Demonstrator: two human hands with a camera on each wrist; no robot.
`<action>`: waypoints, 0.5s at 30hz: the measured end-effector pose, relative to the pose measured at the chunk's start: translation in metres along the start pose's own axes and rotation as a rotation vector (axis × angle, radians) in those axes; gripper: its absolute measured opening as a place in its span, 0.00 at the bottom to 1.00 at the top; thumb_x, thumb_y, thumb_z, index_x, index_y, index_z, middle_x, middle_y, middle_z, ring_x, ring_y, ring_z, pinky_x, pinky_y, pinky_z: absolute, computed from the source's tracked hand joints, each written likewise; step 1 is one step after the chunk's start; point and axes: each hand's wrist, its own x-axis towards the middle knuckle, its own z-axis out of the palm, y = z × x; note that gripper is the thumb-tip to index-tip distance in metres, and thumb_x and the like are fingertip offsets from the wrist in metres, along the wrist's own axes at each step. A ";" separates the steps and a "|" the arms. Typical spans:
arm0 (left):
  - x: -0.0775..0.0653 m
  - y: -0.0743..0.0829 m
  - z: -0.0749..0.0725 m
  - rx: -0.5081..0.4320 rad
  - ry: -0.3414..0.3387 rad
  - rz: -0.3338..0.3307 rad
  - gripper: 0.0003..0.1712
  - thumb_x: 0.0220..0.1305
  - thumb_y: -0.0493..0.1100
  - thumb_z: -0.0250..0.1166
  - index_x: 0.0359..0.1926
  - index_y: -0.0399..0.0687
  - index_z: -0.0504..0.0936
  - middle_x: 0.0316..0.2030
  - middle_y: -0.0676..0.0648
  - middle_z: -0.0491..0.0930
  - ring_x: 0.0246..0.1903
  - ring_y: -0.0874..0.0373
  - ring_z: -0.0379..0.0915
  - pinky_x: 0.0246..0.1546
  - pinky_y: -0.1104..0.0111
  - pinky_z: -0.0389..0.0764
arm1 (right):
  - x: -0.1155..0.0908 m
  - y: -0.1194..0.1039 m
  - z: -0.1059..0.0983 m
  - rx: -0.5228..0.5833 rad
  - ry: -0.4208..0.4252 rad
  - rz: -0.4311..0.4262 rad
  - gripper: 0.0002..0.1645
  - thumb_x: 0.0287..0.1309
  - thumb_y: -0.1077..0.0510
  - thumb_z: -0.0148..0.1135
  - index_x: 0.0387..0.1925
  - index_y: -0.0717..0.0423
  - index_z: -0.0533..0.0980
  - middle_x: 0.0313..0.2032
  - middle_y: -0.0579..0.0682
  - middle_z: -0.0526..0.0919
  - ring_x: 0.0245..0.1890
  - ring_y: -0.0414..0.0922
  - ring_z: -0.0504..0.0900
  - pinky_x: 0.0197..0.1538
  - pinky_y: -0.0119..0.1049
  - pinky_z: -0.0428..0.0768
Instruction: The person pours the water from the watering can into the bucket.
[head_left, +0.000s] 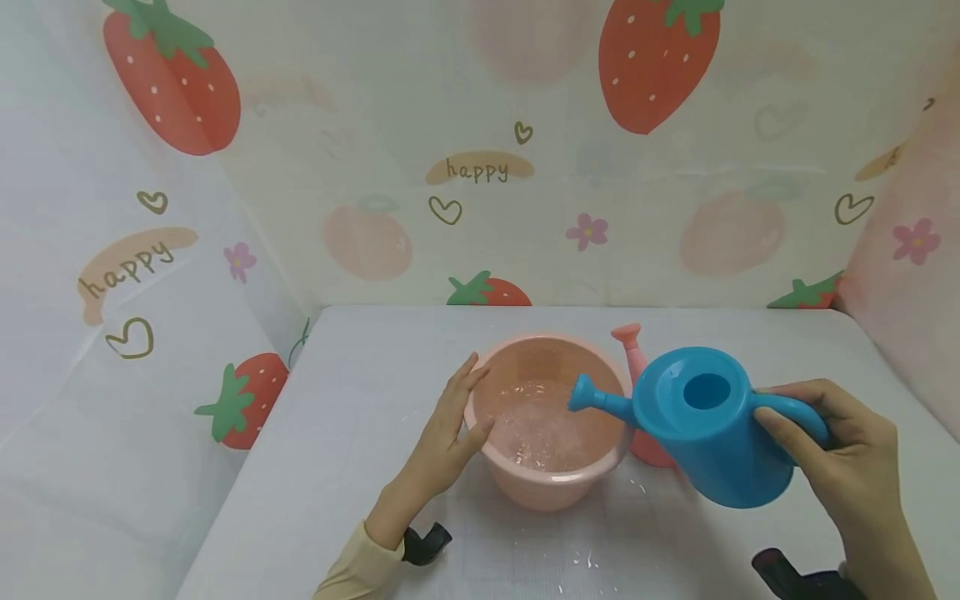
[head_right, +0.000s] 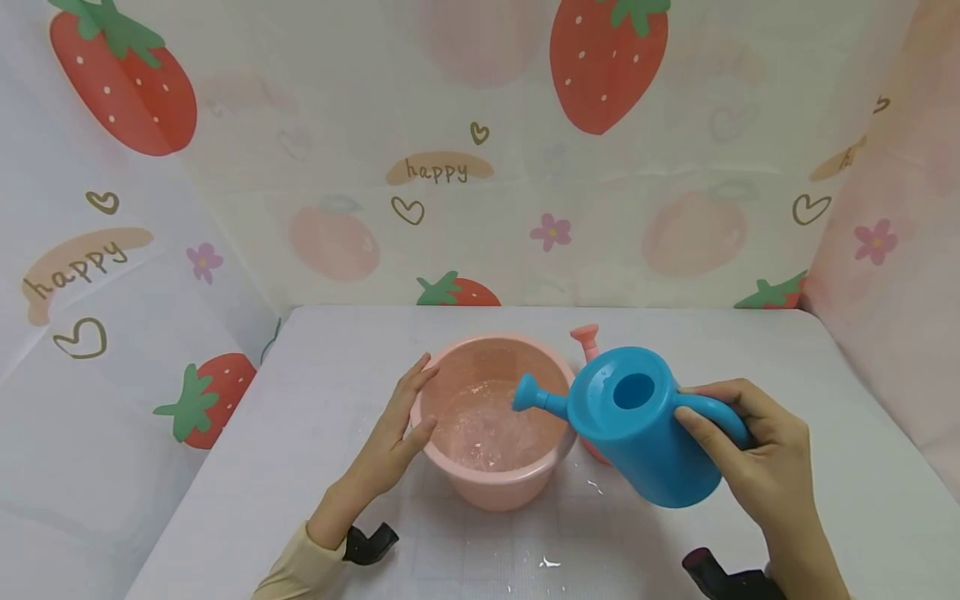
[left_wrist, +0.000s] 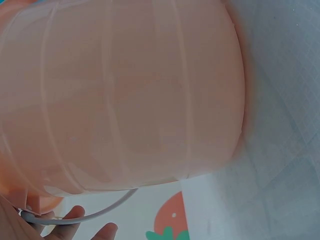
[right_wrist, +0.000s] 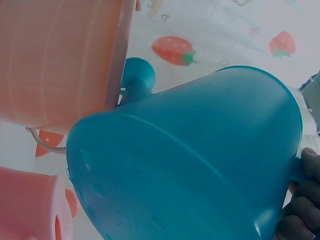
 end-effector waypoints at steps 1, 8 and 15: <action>0.000 0.000 0.000 -0.001 0.000 -0.002 0.34 0.66 0.57 0.49 0.70 0.57 0.54 0.72 0.53 0.44 0.70 0.52 0.42 0.61 0.42 0.57 | 0.000 0.000 0.000 0.004 0.000 -0.005 0.14 0.41 0.83 0.60 0.35 0.78 0.75 0.32 0.43 0.84 0.33 0.34 0.83 0.44 0.21 0.76; 0.000 0.001 -0.001 -0.002 0.003 -0.001 0.34 0.65 0.54 0.50 0.70 0.56 0.55 0.72 0.54 0.44 0.70 0.52 0.42 0.61 0.42 0.56 | 0.000 -0.003 0.002 -0.038 -0.004 0.028 0.13 0.42 0.82 0.60 0.35 0.78 0.75 0.33 0.39 0.83 0.34 0.32 0.82 0.44 0.20 0.75; 0.000 0.001 0.000 -0.006 0.002 0.006 0.35 0.65 0.59 0.48 0.70 0.56 0.54 0.72 0.49 0.45 0.70 0.52 0.42 0.61 0.41 0.56 | -0.001 -0.002 0.001 0.005 0.007 0.005 0.14 0.41 0.83 0.60 0.36 0.79 0.75 0.33 0.42 0.84 0.34 0.34 0.83 0.44 0.21 0.76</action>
